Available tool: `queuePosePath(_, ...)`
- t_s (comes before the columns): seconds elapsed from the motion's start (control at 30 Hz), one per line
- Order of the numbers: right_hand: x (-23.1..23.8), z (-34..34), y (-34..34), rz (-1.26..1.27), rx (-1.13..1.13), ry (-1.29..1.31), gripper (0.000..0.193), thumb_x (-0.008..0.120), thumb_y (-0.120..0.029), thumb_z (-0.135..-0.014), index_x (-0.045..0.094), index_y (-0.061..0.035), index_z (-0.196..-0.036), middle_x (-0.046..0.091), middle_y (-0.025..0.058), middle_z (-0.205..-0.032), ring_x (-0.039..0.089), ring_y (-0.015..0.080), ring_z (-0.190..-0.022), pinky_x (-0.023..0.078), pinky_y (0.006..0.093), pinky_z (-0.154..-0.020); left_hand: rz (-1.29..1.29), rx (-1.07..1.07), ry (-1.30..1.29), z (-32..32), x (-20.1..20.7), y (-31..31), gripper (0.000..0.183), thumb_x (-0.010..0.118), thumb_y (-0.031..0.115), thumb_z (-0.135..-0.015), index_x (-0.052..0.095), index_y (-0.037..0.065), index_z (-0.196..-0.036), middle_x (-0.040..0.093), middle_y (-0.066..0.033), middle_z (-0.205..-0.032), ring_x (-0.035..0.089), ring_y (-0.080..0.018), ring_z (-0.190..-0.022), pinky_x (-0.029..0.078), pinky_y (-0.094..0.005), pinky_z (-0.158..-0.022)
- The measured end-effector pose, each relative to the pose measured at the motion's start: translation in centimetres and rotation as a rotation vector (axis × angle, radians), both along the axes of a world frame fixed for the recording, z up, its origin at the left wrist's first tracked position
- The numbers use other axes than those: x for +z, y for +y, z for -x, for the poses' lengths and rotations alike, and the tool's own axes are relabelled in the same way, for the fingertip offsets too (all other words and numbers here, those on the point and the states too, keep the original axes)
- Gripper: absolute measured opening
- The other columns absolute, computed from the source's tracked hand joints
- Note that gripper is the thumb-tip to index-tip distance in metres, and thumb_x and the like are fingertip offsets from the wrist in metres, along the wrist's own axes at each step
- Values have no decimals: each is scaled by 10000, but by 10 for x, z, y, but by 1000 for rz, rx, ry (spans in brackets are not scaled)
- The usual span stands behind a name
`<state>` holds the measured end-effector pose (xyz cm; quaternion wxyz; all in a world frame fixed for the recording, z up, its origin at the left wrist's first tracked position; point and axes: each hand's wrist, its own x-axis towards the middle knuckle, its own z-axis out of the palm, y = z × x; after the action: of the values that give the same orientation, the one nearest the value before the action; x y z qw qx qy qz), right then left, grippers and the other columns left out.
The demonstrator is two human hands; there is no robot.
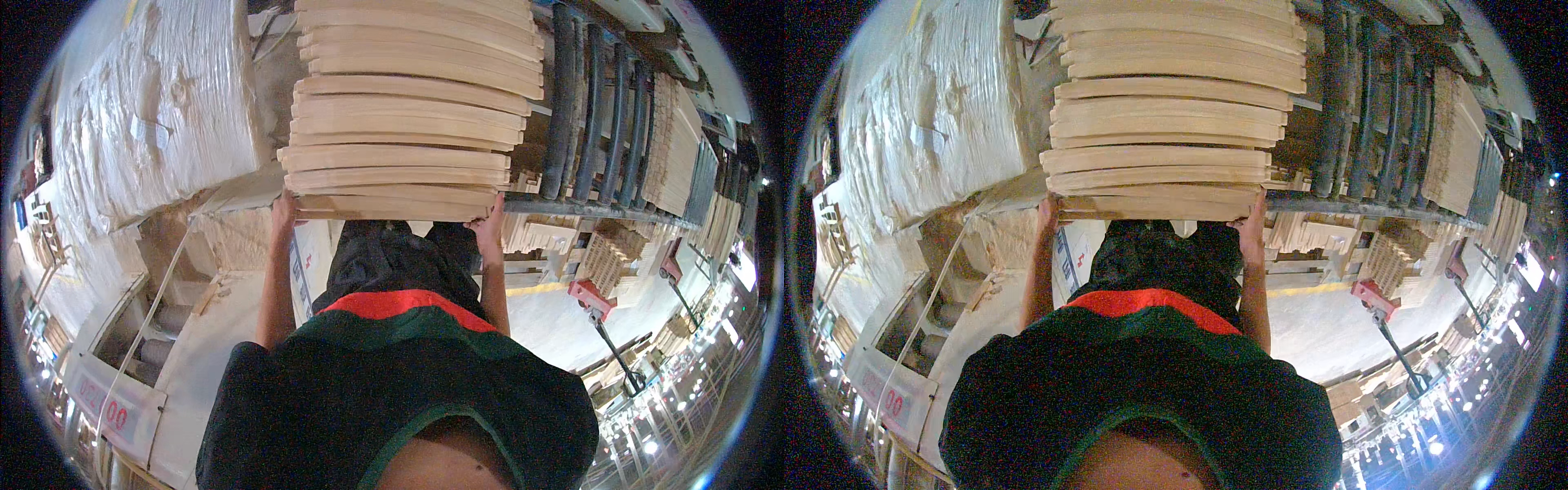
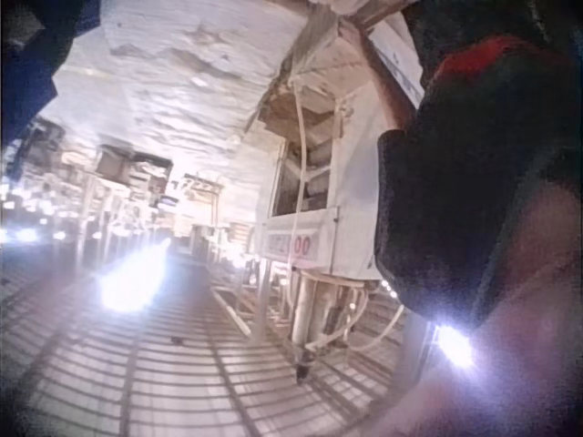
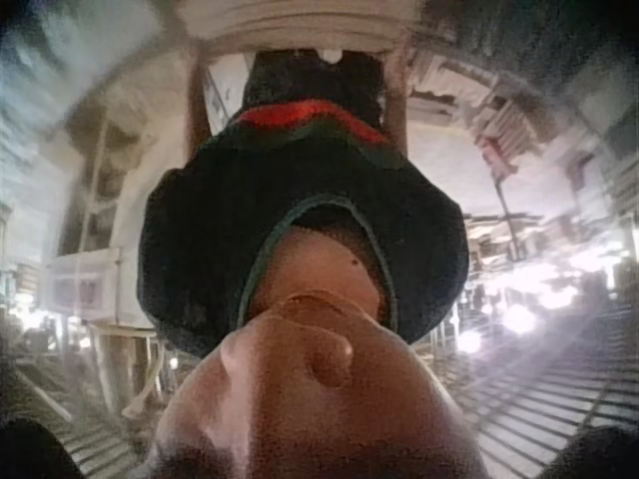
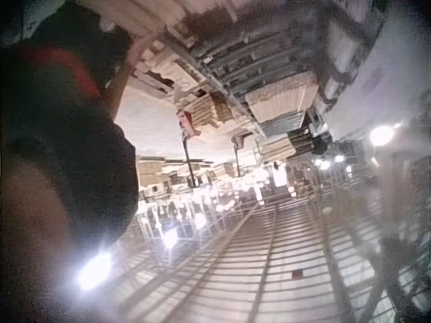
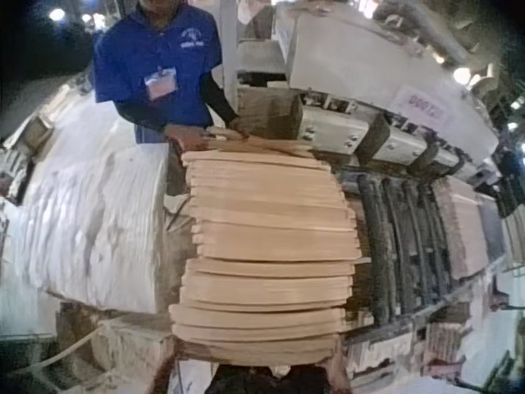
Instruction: The person picks up stacks of light-colored wooden planks from a conveyor and places them onto a metal rack. The person also carries smaller stacks to a machine and returns to continue stacking.
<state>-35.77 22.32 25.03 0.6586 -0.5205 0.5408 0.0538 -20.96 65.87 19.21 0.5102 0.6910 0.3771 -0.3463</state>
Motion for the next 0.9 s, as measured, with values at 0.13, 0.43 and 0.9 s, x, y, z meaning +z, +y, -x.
queuePosePath(0.13, -15, -6, -12, 76, -30, 27, 607, 395, -617, -882, 449, -119, -1225, 567, 60, -936, 560, 180, -788, 473, 335, -581, -80, -10, -45, -9, 30, -22, 588, 477, 469, -886, 562, -81, -1076, 609, -211, -990, 653, -314, -796, 588, -389, -599)
queuePosePath(0.43, -21, -1, -10, 234, 6, 61, 741, 492, -517, -899, 216, -86, -1436, 220, 148, -1421, 364, 314, -1260, 392, 462, -975, -282, -200, -310, 0, 39, -30, 497, 455, 398, -935, 622, -69, -919, 652, -203, -884, 617, -324, -867, 458, -378, -783)
queuePosePath(0.9, -11, 6, 3, -169, -317, -288, 616, 660, -371, -803, 426, -71, -1288, 413, 133, -1335, 414, 299, -1205, 388, 493, -989, 521, 1097, -352, 4, 36, -64, 465, 516, 217, -885, 413, 8, -1288, 512, -123, -1173, 534, -282, -1054, 478, -432, -864)
